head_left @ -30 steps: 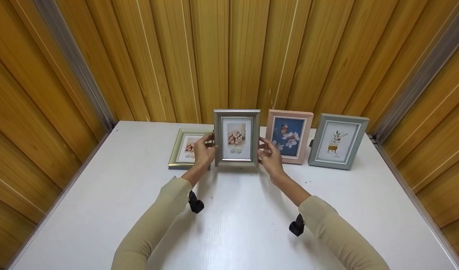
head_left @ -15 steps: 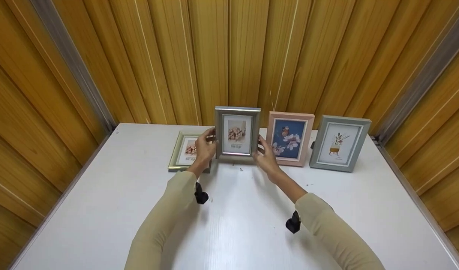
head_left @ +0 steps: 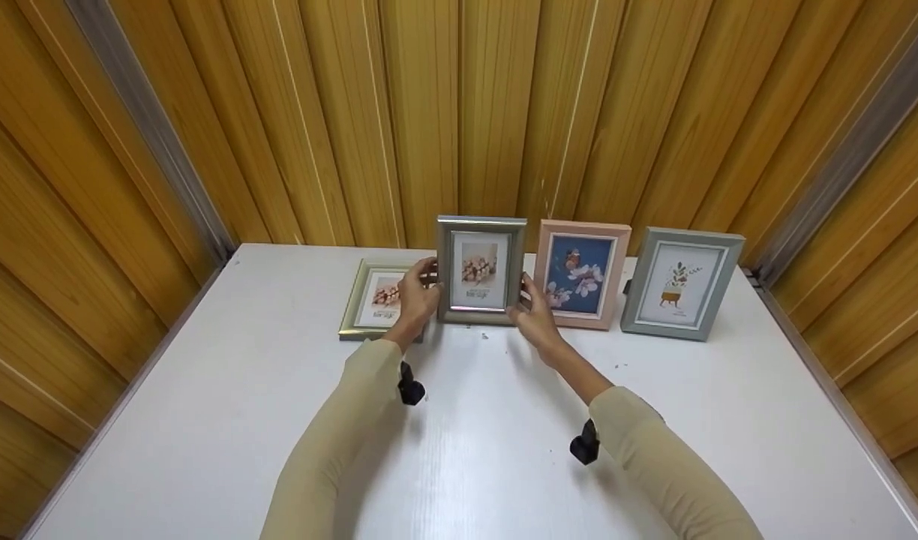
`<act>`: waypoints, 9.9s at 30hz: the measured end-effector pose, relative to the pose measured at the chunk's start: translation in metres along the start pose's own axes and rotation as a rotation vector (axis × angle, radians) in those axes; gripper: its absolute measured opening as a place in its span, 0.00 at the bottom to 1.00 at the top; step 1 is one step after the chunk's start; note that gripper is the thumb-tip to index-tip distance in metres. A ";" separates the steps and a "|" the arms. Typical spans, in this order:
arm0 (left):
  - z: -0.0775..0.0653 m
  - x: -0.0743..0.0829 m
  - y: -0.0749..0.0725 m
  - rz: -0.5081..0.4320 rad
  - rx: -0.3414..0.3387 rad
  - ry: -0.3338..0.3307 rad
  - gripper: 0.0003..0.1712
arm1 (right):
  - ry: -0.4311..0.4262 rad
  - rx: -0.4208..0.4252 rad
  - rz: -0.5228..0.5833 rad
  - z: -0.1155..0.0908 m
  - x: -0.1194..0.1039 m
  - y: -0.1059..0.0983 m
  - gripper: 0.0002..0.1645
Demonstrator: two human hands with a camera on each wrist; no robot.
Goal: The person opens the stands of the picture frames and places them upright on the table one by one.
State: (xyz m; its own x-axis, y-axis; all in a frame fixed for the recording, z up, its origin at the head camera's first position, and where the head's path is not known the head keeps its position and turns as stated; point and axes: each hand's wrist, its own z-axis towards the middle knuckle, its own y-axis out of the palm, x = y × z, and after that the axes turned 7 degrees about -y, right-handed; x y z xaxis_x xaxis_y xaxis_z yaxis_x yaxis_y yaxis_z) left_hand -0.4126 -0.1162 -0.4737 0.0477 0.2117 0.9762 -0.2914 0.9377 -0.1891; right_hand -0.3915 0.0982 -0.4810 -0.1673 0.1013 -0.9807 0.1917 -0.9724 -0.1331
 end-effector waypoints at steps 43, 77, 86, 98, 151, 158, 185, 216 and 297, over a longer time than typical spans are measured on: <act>-0.018 -0.050 -0.142 0.462 0.005 -0.228 0.33 | 0.088 -0.248 -0.157 -0.025 -0.002 0.133 0.35; -0.006 -0.026 -0.153 0.090 -0.097 -0.624 0.39 | 0.242 0.026 -0.057 -0.015 -0.010 0.148 0.30; -0.009 -0.023 -0.158 0.068 -0.138 -0.661 0.09 | 0.256 0.070 -0.022 -0.016 -0.008 0.148 0.27; -0.018 -0.024 -0.174 0.075 -0.264 -0.645 0.11 | 0.214 0.047 0.025 -0.021 -0.016 0.140 0.24; -0.090 0.015 -0.081 -0.072 -0.640 -0.339 0.32 | 0.109 -0.222 -0.005 -0.069 -0.018 -0.032 0.34; -0.094 0.022 -0.070 -0.045 -0.654 -0.336 0.30 | 0.120 -0.203 -0.037 -0.070 -0.016 -0.044 0.37; -0.133 0.057 -0.050 0.027 -0.680 -0.054 0.38 | 0.131 -0.202 0.029 -0.078 -0.003 -0.043 0.31; -0.164 0.065 -0.018 -0.084 -0.828 0.161 0.47 | 0.205 -0.289 0.217 -0.085 -0.001 -0.025 0.29; -0.130 0.044 -0.046 0.150 -0.201 0.196 0.23 | 0.088 -0.070 0.161 -0.087 -0.012 -0.047 0.34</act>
State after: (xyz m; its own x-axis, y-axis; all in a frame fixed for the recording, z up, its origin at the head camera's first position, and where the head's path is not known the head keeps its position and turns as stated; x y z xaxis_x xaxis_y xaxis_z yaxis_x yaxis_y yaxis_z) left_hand -0.2734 -0.1141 -0.4357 0.2071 0.3827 0.9004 -0.1154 0.9234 -0.3660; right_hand -0.3148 0.1611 -0.4752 -0.0446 -0.0330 -0.9985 0.2760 -0.9610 0.0195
